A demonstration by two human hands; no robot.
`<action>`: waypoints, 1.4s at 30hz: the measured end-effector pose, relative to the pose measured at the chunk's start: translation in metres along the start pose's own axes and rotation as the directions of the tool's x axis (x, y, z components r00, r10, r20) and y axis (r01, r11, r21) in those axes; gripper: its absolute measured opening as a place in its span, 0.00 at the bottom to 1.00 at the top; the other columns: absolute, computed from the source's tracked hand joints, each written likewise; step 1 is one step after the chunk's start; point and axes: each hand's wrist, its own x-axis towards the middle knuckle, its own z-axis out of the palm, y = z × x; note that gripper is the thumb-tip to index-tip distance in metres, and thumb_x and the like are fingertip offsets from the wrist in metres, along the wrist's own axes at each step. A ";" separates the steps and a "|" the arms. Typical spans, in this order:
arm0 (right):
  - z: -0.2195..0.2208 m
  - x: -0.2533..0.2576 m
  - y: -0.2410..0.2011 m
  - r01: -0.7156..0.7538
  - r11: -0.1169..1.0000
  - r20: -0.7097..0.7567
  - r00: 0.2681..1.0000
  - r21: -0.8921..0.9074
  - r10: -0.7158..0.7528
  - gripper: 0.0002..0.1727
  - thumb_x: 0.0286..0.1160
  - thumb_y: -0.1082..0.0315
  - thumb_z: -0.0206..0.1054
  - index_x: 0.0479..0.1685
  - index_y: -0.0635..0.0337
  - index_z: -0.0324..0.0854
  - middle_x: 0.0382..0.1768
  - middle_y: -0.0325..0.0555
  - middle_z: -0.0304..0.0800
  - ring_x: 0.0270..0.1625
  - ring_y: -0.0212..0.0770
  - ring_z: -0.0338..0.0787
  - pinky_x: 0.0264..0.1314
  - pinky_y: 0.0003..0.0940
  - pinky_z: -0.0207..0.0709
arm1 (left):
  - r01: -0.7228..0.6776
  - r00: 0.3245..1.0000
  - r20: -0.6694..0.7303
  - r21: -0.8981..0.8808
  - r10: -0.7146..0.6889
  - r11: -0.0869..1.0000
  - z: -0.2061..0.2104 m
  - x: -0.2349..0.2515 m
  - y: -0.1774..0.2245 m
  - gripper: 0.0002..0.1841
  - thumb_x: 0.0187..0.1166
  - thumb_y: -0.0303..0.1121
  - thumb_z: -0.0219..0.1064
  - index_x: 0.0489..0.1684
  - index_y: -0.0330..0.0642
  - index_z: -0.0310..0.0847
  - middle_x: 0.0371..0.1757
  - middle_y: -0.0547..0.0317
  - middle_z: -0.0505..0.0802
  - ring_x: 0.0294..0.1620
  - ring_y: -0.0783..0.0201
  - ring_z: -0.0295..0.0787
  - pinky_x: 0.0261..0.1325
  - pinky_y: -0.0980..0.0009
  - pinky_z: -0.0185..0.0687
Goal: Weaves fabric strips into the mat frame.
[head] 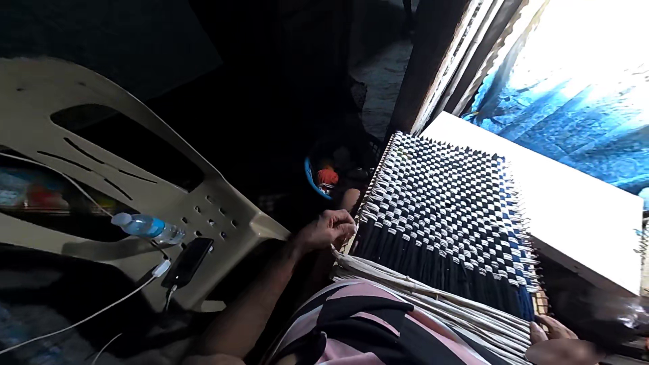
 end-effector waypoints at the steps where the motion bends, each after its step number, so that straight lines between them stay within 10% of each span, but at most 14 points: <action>1: 0.001 0.000 0.001 0.003 1.000 -0.003 1.000 -0.002 -0.003 0.24 0.87 0.60 0.56 0.65 0.74 0.82 0.70 0.75 0.81 0.71 0.68 0.85 0.72 0.59 0.78 | 0.034 0.998 -0.046 -0.103 -0.039 0.994 0.001 0.005 -0.002 0.08 0.86 0.30 0.62 0.46 0.34 0.85 0.40 0.60 0.90 0.38 0.72 0.87 0.48 0.73 0.86; 5: 0.002 0.000 0.002 0.001 1.000 -0.014 1.000 0.002 -0.001 0.24 0.87 0.61 0.57 0.65 0.74 0.83 0.71 0.75 0.80 0.70 0.68 0.86 0.70 0.57 0.80 | 0.178 0.956 -0.115 -0.508 -0.271 0.843 0.002 0.014 -0.009 0.12 0.90 0.27 0.51 0.43 0.36 0.82 0.46 0.54 0.95 0.34 0.70 0.90 0.37 0.76 0.85; 9: 0.002 0.000 0.001 -0.005 1.000 -0.007 1.000 -0.004 0.005 0.24 0.87 0.60 0.56 0.65 0.73 0.83 0.71 0.75 0.80 0.72 0.68 0.85 0.72 0.59 0.78 | 0.304 0.907 -0.016 -0.668 -0.422 0.679 0.002 0.007 -0.025 0.12 0.92 0.31 0.48 0.40 0.44 0.76 0.31 0.61 0.87 0.25 0.72 0.81 0.27 0.79 0.76; 14: 0.002 0.000 0.001 0.009 1.000 -0.018 1.000 -0.016 -0.010 0.25 0.87 0.59 0.56 0.65 0.72 0.83 0.70 0.74 0.82 0.73 0.68 0.84 0.74 0.61 0.77 | 0.277 0.961 -0.003 -0.044 -0.277 0.960 0.006 -0.008 -0.020 0.11 0.82 0.30 0.66 0.56 0.36 0.84 0.35 0.62 0.87 0.24 0.75 0.76 0.30 0.78 0.75; 18: 0.002 0.001 0.000 0.007 1.000 -0.018 1.000 -0.008 -0.007 0.24 0.87 0.60 0.55 0.65 0.72 0.84 0.70 0.73 0.82 0.72 0.69 0.84 0.74 0.62 0.76 | 0.270 0.959 -0.045 0.460 -0.281 0.846 0.009 -0.010 0.012 0.12 0.85 0.35 0.64 0.48 0.35 0.88 0.44 0.51 0.89 0.42 0.61 0.83 0.54 0.62 0.79; 26: -0.028 0.014 -0.012 0.071 0.987 0.149 0.988 -0.146 -0.049 0.24 0.83 0.58 0.63 0.64 0.70 0.86 0.73 0.79 0.76 0.78 0.82 0.72 0.76 0.85 0.54 | 0.146 0.988 -0.044 0.566 -0.146 0.811 0.019 -0.006 0.036 0.15 0.86 0.37 0.63 0.42 0.33 0.90 0.60 0.42 0.85 0.71 0.46 0.75 0.77 0.54 0.68; 29: -0.024 0.034 -0.038 0.256 0.967 0.019 0.967 -0.016 -0.255 0.21 0.81 0.59 0.65 0.54 0.71 0.89 0.66 0.74 0.84 0.71 0.75 0.82 0.71 0.74 0.72 | 0.086 0.996 -0.063 0.574 -0.060 0.815 0.036 -0.008 0.042 0.17 0.87 0.40 0.61 0.40 0.33 0.88 0.66 0.41 0.84 0.76 0.42 0.72 0.81 0.45 0.62; 33: 0.003 0.069 -0.108 0.222 0.846 0.209 0.910 0.485 -0.358 0.23 0.85 0.50 0.58 0.48 0.58 0.93 0.43 0.40 0.96 0.43 0.32 0.94 0.48 0.34 0.89 | -0.081 0.996 0.026 0.628 0.083 0.774 0.065 -0.013 0.050 0.20 0.89 0.43 0.57 0.39 0.34 0.88 0.53 0.41 0.88 0.64 0.42 0.81 0.68 0.42 0.69; 38: 0.041 0.112 -0.209 -0.051 0.790 0.644 0.613 0.611 -0.458 0.33 0.94 0.45 0.44 0.44 0.60 0.91 0.32 0.39 0.94 0.30 0.32 0.91 0.39 0.35 0.88 | -0.255 0.951 0.295 0.563 0.097 0.786 0.080 -0.008 0.046 0.20 0.91 0.37 0.54 0.40 0.28 0.86 0.42 0.38 0.91 0.53 0.40 0.89 0.61 0.44 0.78; 42: 0.079 0.130 -0.258 -0.073 0.805 0.714 0.513 0.589 -0.476 0.26 0.89 0.47 0.58 0.31 0.59 0.86 0.21 0.35 0.84 0.21 0.28 0.81 0.28 0.29 0.78 | -0.312 0.914 0.390 0.504 0.110 0.805 0.080 -0.007 0.049 0.15 0.88 0.30 0.56 0.36 0.26 0.82 0.34 0.36 0.88 0.43 0.40 0.89 0.53 0.46 0.81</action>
